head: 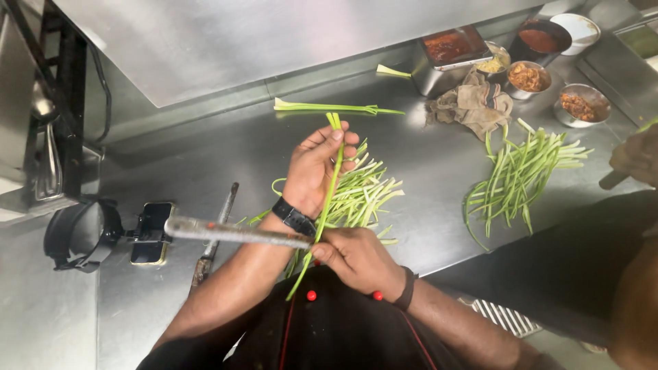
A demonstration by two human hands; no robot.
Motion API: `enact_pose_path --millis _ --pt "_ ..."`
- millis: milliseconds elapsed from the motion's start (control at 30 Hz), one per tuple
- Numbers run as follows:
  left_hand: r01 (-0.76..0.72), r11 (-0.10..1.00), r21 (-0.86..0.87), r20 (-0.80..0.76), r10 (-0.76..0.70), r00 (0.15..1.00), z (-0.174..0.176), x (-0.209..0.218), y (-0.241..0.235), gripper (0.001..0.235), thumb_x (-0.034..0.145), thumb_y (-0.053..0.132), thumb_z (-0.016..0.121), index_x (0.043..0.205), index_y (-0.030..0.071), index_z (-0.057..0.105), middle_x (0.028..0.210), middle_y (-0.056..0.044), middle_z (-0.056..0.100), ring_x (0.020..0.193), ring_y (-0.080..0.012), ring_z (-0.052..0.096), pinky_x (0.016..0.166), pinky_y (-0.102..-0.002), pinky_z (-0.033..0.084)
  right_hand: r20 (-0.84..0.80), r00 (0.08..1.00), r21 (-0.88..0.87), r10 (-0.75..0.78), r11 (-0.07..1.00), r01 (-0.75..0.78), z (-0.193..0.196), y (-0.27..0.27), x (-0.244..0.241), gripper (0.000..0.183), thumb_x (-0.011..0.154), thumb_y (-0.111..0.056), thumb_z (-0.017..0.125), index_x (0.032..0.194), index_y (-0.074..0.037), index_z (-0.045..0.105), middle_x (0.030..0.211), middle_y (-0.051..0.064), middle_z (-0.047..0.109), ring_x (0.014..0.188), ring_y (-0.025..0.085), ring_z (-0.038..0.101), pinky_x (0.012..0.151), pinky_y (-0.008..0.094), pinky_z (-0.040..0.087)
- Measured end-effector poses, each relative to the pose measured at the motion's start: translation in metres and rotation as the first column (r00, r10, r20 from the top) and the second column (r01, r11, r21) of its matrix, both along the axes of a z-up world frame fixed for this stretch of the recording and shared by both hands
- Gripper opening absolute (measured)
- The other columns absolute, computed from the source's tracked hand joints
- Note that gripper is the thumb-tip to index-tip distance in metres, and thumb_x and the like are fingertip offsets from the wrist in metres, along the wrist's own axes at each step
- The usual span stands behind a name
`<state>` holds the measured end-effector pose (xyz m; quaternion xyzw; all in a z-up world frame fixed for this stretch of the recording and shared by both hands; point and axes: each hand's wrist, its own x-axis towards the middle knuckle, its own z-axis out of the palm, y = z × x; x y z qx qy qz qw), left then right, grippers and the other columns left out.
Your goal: The person uses a knife to slice green stalks into thin strips on a stainless steel countertop. The sliced pieces are gathered into a pile as the task continues.
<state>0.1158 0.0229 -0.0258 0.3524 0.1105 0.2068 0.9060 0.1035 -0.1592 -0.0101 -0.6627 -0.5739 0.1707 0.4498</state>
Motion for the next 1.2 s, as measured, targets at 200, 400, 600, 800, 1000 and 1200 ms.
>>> enact_pose_path --millis 200,400,600,800,1000,1200 --pt "-0.154 0.984 0.086 -0.097 0.162 0.982 -0.021 0.026 0.035 0.016 0.100 0.011 0.065 0.113 0.002 0.068 0.102 -0.013 0.076 0.080 -0.0174 0.071 0.068 -0.032 0.060 0.092 0.949 -0.013 0.303 0.953 -0.303 -0.012 -0.009 0.010 0.034 0.102 -0.036 0.060 0.089 -0.005 0.067 0.073 0.014 0.065 0.068 0.036 0.066 0.061 0.043 0.049" --pt "0.088 0.950 0.300 -0.415 0.047 0.909 -0.076 0.015 0.084 0.019 0.099 0.017 0.058 0.110 0.005 0.067 0.103 -0.016 0.077 0.082 -0.0253 0.076 0.068 -0.037 0.060 -0.264 0.949 0.103 0.175 0.983 -0.153 -0.046 -0.032 0.041 0.041 0.106 -0.039 0.054 0.090 -0.003 0.066 0.069 0.007 0.061 0.061 0.022 0.061 0.058 0.036 0.049" --pt "0.126 0.515 0.848 -0.398 0.463 0.792 -0.137 0.007 0.085 0.023 0.099 0.019 0.066 0.110 0.002 0.077 0.102 -0.009 0.079 0.086 -0.0163 0.073 0.076 -0.033 0.057 -0.751 0.579 -0.153 -0.316 0.937 0.314 -0.072 -0.058 0.066 0.056 0.104 -0.051 0.043 0.073 -0.006 0.056 0.056 -0.002 0.045 0.044 0.008 0.039 0.039 0.026 0.029" --pt "0.070 0.560 0.826 -0.302 0.334 0.893 -0.076 -0.032 0.032 0.026 0.104 0.014 0.060 0.124 0.004 0.073 0.081 -0.003 0.069 0.070 -0.0087 0.061 0.064 -0.026 0.052 -0.628 0.707 -0.055 -0.324 0.925 0.376 -0.055 -0.061 0.073 0.049 0.104 -0.047 0.048 0.080 -0.006 0.057 0.060 -0.003 0.045 0.053 0.006 0.041 0.048 0.025 0.035" --pt "0.161 0.777 0.608 -0.296 0.034 0.955 0.001 -0.070 -0.057 0.027 0.101 0.010 0.059 0.123 0.003 0.072 0.082 0.000 0.064 0.059 -0.0062 0.055 0.050 -0.022 0.049 -0.246 0.914 0.105 -0.322 0.929 0.355 -0.029 -0.048 0.079 0.035 0.103 -0.034 0.058 0.093 0.000 0.057 0.065 0.006 0.051 0.059 0.014 0.047 0.055 0.032 0.042" --pt "0.197 0.804 0.561 -0.240 -0.070 0.968 0.021 -0.099 -0.081 0.027 0.102 0.009 0.060 0.126 0.003 0.072 0.081 0.000 0.062 0.056 -0.0034 0.046 0.045 -0.020 0.040 -0.004 0.975 0.228 -0.223 0.949 0.218 -0.012 -0.048 0.060 0.035 0.102 -0.031 0.063 0.098 0.003 0.055 0.078 0.016 0.054 0.065 0.028 0.053 0.060 0.036 0.045"
